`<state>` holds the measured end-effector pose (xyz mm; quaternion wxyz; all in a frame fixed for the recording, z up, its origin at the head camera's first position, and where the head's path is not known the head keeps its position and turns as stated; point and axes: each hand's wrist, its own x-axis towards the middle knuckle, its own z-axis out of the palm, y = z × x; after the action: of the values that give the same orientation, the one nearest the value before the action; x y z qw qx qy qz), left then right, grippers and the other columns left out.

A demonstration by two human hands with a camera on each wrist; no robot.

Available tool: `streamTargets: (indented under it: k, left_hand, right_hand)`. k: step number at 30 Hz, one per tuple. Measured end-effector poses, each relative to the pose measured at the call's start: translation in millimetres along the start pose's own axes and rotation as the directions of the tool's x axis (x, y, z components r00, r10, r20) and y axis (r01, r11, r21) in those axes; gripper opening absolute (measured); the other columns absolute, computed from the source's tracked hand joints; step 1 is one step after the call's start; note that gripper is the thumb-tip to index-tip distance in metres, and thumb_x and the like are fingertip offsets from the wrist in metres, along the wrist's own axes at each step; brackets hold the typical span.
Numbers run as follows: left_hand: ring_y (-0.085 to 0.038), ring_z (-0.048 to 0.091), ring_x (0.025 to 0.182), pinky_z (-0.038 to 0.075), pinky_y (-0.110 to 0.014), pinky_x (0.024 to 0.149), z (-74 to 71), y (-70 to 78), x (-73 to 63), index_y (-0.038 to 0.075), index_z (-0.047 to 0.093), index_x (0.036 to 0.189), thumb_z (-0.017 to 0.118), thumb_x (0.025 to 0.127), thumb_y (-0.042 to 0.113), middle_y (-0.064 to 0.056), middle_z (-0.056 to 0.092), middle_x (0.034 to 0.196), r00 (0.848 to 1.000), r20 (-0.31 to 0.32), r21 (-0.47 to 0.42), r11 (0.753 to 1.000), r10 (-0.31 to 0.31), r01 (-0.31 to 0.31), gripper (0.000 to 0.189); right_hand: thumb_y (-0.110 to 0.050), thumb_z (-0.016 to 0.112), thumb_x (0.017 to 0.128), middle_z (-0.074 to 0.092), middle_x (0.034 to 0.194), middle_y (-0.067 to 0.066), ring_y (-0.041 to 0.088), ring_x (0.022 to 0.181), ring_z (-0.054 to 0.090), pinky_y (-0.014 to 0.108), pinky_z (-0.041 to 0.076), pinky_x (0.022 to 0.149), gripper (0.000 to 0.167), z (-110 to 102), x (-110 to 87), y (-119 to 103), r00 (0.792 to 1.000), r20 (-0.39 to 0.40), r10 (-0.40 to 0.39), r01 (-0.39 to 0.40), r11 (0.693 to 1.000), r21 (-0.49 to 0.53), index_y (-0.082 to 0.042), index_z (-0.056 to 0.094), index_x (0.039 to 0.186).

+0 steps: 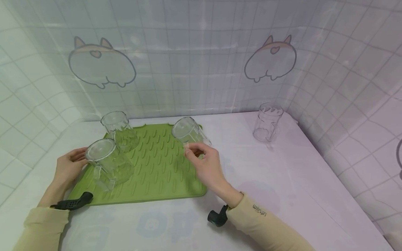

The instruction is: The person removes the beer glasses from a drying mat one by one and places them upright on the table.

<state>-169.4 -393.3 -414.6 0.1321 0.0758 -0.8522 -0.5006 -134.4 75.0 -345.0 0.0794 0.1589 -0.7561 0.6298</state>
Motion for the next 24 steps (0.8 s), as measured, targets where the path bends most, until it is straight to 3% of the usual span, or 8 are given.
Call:
streamTargets:
  k: [9, 16, 24]
  left_hand:
    - [0.02, 0.06, 0.086, 0.05, 0.0, 0.073, -3.6, 15.9, 2.2, -0.006, 0.057, 0.131, 0.065, 0.097, 0.015, 0.038, 0.062, 0.09, 0.998, -0.047, -0.008, 0.999, 0.047, -0.047, 0.041]
    - [0.02, 0.059, 0.091, 0.047, 0.002, 0.078, -2.1, 43.8, 1.3, -0.004, 0.058, 0.133, 0.065, 0.098, 0.02, 0.034, 0.064, 0.096, 0.99, -0.1, 0.017, 0.995, 0.1, -0.098, 0.043]
    - [0.017, 0.061, 0.092, 0.047, 0.002, 0.079, -0.5, 76.2, -4.2, 0.0, 0.06, 0.133, 0.064, 0.098, 0.015, 0.032, 0.066, 0.099, 0.987, -0.096, -0.012, 0.991, 0.132, -0.134, 0.039]
  right_hand:
    - [-0.008, 0.066, 0.095, 0.072, 0.087, 0.008, 0.016, 0.08, 0.058, 0.019, 0.043, 0.062, 0.013, 1, -1.2, 1, 1.0, 0.011, -0.013, 0.013, 1.0, -0.012, -0.007, 0.074, 0.105]
    - [-0.008, 0.066, 0.095, 0.073, 0.088, 0.011, 0.016, 0.08, 0.058, 0.019, 0.043, 0.062, 0.015, 2, -2.6, -1, 1.0, 0.011, -0.017, 0.017, 1.0, -0.017, -0.005, 0.074, 0.107]
    - [-0.009, 0.066, 0.095, 0.073, 0.087, 0.007, 0.016, 0.08, 0.058, 0.02, 0.044, 0.064, 0.015, 3, -3.1, -2, 1.0, 0.009, -0.019, 0.019, 0.999, -0.032, -0.004, 0.074, 0.107]
